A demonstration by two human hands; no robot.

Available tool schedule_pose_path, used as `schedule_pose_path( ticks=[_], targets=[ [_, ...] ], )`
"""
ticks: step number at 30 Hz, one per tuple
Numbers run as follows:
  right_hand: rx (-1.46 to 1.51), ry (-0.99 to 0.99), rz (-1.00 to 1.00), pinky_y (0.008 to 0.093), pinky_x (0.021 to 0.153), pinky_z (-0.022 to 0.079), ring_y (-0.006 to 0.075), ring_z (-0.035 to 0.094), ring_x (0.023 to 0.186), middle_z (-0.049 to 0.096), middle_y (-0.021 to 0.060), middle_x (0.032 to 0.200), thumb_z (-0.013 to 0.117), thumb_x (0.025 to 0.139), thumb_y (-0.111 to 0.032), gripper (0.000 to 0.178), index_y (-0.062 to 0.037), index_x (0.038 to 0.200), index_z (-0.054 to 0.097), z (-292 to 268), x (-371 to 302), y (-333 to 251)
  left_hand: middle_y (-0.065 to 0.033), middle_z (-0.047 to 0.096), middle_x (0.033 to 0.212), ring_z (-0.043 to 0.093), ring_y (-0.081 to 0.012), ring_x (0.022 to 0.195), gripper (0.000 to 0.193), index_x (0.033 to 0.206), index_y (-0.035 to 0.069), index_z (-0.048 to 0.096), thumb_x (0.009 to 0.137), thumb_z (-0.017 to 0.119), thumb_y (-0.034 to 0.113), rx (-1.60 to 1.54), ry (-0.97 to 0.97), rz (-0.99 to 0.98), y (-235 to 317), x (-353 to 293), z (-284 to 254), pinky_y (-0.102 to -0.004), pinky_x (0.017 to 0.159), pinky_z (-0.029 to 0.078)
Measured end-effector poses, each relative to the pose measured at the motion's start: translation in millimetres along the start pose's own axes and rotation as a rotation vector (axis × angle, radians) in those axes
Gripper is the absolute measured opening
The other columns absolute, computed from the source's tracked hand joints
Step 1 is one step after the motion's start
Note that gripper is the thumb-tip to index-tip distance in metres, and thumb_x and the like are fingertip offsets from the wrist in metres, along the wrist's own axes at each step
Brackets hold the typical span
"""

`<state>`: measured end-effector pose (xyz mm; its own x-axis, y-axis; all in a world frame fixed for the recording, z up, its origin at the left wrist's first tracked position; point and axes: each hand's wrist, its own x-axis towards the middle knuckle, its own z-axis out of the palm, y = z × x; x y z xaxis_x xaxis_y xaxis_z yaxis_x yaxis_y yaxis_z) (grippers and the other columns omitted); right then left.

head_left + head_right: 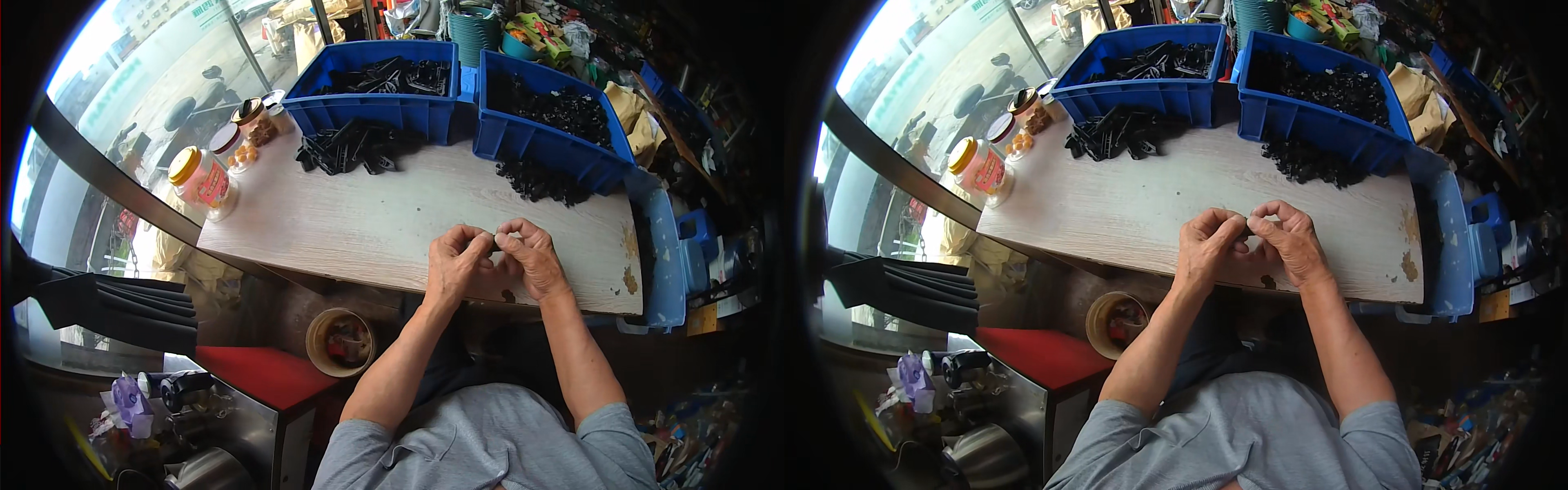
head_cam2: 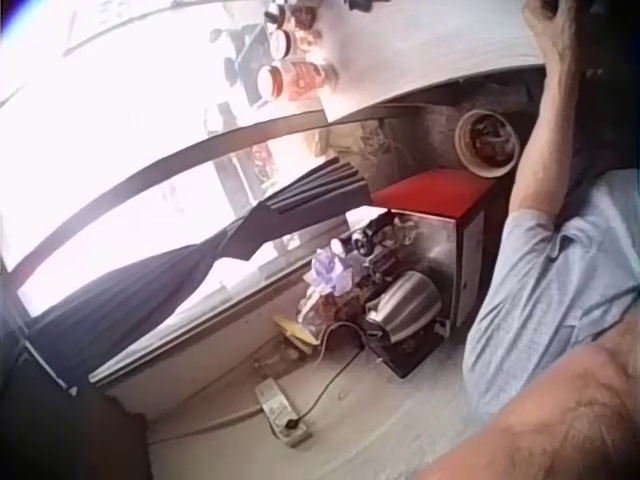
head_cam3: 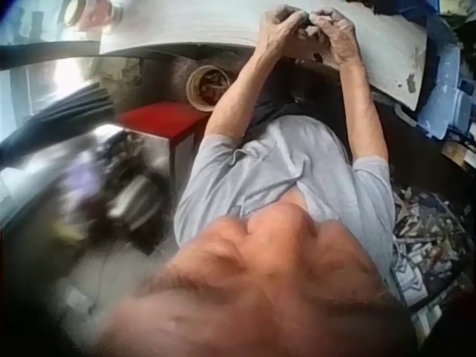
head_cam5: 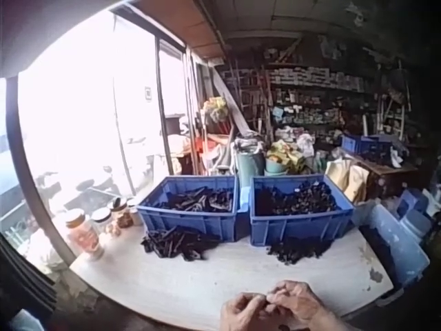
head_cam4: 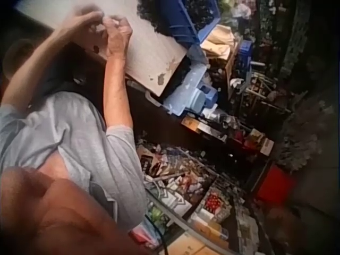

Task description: Assembling or inspecting small black plastic/rubber components at a workbench.

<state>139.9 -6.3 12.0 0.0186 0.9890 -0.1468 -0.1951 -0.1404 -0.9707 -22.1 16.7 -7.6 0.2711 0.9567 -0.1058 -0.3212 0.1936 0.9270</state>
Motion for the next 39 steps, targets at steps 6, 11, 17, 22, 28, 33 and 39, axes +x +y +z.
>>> schedule_pose_path(
  ticks=[6, 11, 17, 22, 28, 33, 39],
  targets=[
    [-0.120, -0.027, 0.159, 0.0268, 0.039, 0.044, 0.0062, 0.041, 0.043, 0.046, -0.0030, 0.057, 0.071, 0.086, -0.035, 0.033, -0.0078, 0.077, 0.056, 5.0, 1.6, -8.7, -0.0065, 0.066, 0.077, 0.062, -0.0099, 0.061, 0.016, 0.092, -0.002, 0.066, 0.090, 0.069, 0.013, -0.138, 0.086, -0.031, 3.1, -4.5, 2.4, -0.0224, 0.057, 0.054],
    [-0.177, 0.051, 0.046, 0.0290, 0.037, 0.046, 0.0075, 0.042, 0.041, 0.046, -0.0008, 0.057, 0.067, 0.086, -0.028, 0.031, -0.0063, 0.071, 0.052, 16.3, -4.6, -4.1, -0.0066, 0.066, 0.078, 0.062, -0.0098, 0.061, 0.012, 0.092, -0.002, 0.066, 0.091, 0.067, 0.010, -0.142, -0.003, 0.015, -1.0, -5.0, -2.9, -0.0218, 0.058, 0.053],
    [-0.106, 0.040, -0.044, 0.0284, 0.038, 0.047, 0.0076, 0.042, 0.040, 0.043, -0.0019, 0.054, 0.066, 0.088, -0.030, 0.034, -0.0085, 0.069, 0.049, 8.0, -7.6, 2.7, -0.0040, 0.066, 0.077, 0.062, -0.0111, 0.067, 0.017, 0.092, -0.002, 0.065, 0.090, 0.069, 0.014, 0.076, -0.033, 0.250, -10.4, -0.5, -3.0, -0.0269, 0.059, 0.051],
    [-0.032, 0.070, -0.062, 0.0336, 0.044, 0.056, 0.0079, 0.043, 0.041, 0.039, -0.0027, 0.052, 0.064, 0.090, -0.027, 0.034, -0.0102, 0.068, 0.046, -0.2, -6.6, 11.6, -0.0237, 0.052, 0.126, 0.050, -0.0433, 0.116, 0.047, 0.119, 0.007, 0.058, 0.074, 0.072, 0.000, 0.985, 0.542, 0.999, 47.9, 73.4, -73.5, -0.0469, 0.097, 0.043],
    [-0.020, 0.062, -0.060, 0.0366, 0.046, 0.059, 0.0086, 0.044, 0.042, 0.038, -0.0024, 0.053, 0.062, 0.090, -0.023, 0.032, -0.0103, 0.067, 0.044, 7.2, -4.5, 8.6, -0.0210, 0.053, 0.130, 0.050, -0.0400, 0.121, 0.052, 0.127, 0.014, 0.057, 0.077, 0.071, 0.015, 1.548, 0.570, 0.850, 83.7, 136.3, -149.7, -0.0516, 0.101, 0.038],
    [-0.014, 0.056, -0.075, 0.0365, 0.045, 0.059, 0.0088, 0.046, 0.042, 0.036, -0.0027, 0.052, 0.062, 0.090, -0.023, 0.032, -0.0103, 0.067, 0.044, 5.2, -2.8, 10.4, -0.0156, 0.060, 0.115, 0.056, -0.0342, 0.108, 0.040, 0.121, 0.013, 0.059, 0.082, 0.067, 0.016, 1.582, 0.543, 0.993, 58.6, 146.8, -160.9, -0.0477, 0.091, 0.041],
    [0.001, 0.069, -0.082, 0.0371, 0.046, 0.059, 0.0093, 0.046, 0.043, 0.035, -0.0023, 0.051, 0.061, 0.091, -0.022, 0.031, -0.0099, 0.068, 0.044, 1.9, -1.0, 10.9, -0.0132, 0.061, 0.113, 0.058, -0.0328, 0.102, 0.032, 0.117, 0.008, 0.059, 0.086, 0.066, 0.013, 1.457, 0.492, 1.099, 58.5, 138.4, -147.7, -0.0442, 0.086, 0.045]
  ],
)
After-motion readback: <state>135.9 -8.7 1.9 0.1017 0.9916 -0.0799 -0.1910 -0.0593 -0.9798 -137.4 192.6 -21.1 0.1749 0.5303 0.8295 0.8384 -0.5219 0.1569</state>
